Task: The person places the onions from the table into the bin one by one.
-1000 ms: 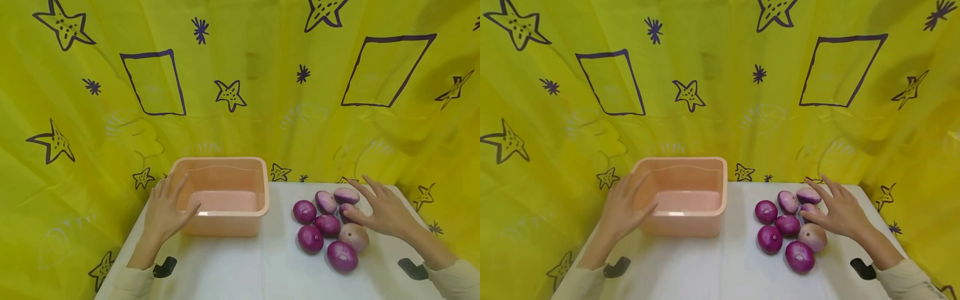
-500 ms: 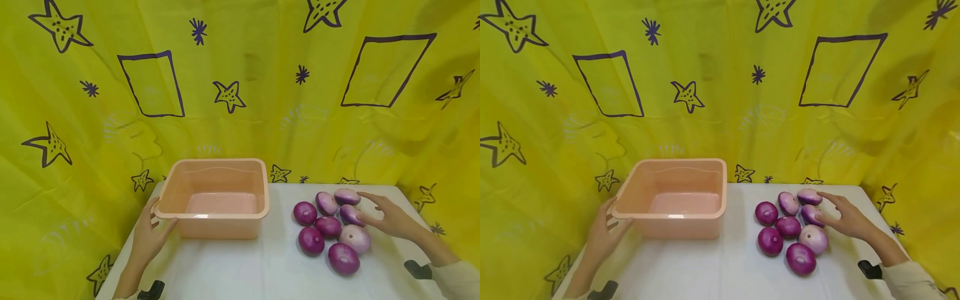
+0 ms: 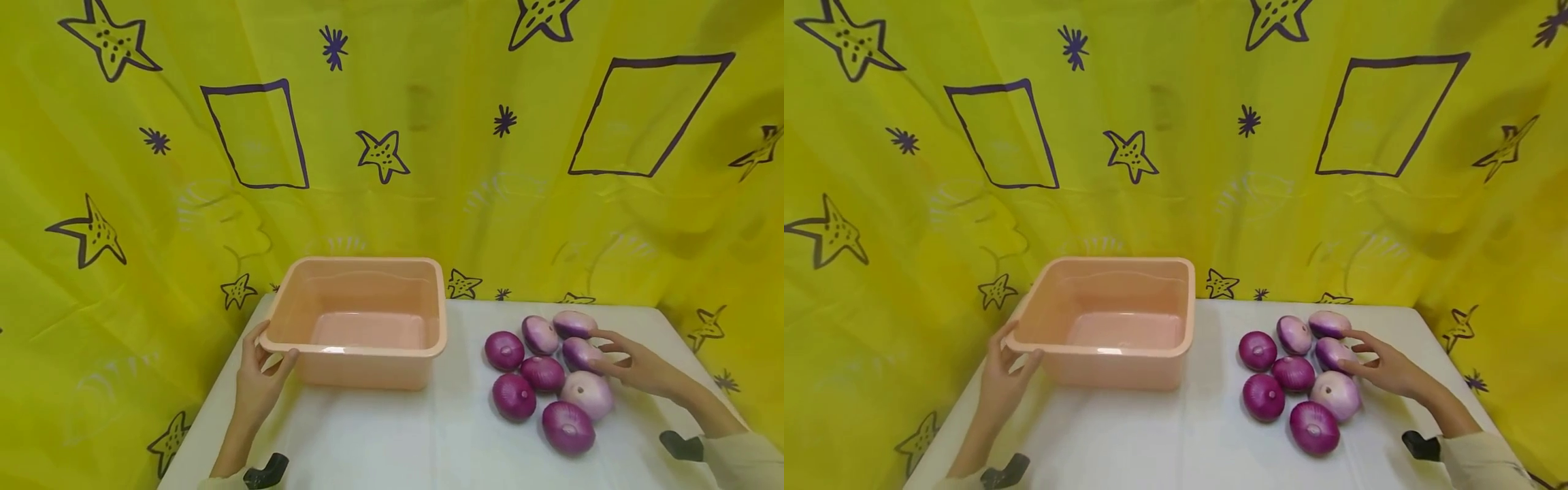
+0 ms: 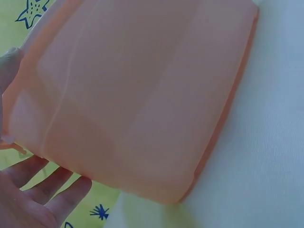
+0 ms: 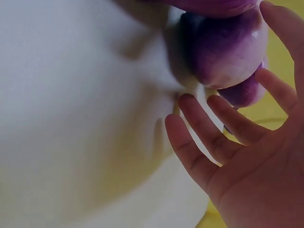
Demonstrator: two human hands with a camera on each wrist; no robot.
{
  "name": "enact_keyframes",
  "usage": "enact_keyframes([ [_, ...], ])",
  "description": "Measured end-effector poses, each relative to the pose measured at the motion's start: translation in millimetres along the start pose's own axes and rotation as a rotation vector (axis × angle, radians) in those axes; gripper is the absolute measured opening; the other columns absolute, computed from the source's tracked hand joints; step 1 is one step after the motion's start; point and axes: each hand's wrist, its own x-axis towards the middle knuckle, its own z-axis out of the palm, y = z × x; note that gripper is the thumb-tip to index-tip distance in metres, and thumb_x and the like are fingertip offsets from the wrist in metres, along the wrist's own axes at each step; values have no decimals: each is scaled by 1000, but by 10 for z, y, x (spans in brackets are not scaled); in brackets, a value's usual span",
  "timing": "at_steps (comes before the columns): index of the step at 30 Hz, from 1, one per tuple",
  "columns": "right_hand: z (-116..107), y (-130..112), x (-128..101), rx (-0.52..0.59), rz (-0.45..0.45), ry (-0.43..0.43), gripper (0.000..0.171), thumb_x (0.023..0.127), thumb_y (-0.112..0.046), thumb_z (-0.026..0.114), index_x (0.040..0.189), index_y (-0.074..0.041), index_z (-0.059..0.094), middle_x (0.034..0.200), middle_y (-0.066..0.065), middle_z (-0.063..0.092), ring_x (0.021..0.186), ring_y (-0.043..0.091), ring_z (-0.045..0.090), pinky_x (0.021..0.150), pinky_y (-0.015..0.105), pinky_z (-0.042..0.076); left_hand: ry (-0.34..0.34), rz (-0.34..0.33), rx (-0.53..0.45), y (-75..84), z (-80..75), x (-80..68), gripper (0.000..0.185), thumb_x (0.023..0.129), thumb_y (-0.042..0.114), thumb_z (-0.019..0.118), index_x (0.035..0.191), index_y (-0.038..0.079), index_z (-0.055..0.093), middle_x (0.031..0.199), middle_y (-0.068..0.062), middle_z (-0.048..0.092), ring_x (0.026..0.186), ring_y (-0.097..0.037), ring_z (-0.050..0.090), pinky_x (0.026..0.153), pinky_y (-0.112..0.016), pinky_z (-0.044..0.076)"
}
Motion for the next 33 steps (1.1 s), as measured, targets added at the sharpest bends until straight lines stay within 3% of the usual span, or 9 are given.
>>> enact_keyframes([
  [7,29,36,25,40,44,-33,60,103,-21,63,148,8,36,134,44,51,115,54,58,73,38,60,24,-52,-48,10,70,26,76,95,9,74,156,16,29,151,-18,48,121,-15,56,93,-14,51],
  [11,48,53,39,35,34,-30,60,103,-18,63,147,11,35,132,45,51,115,55,58,73,37,60,39,-45,-60,18,83,18,75,95,8,73,156,16,29,148,-21,51,116,-6,57,92,-14,51],
  [20,61,96,16,-5,52,5,61,102,-21,65,148,10,39,132,42,53,109,49,64,71,30,57,41,-78,-108,25,129,4,75,97,8,72,157,17,28,146,-21,51,116,-9,57,92,-12,50],
  [27,-5,69,-45,-35,43,40,64,97,-24,72,145,7,44,129,34,59,88,22,71,67,27,56,41,-133,-142,56,176,3,76,97,16,73,157,21,26,151,-17,48,123,-17,54,94,-12,49],
  [30,-78,13,-36,-58,6,46,67,94,-23,76,144,7,45,119,28,66,80,11,68,64,26,54,45,-148,-162,70,183,-13,76,98,17,72,157,21,25,152,-17,47,125,-19,52,94,-11,49],
  [33,-149,-74,-18,-78,-54,76,68,89,-18,80,142,8,46,119,30,64,79,4,66,64,26,54,51,-145,-170,87,189,-28,75,99,17,71,157,21,24,153,-16,45,126,-20,51,94,-11,49],
])
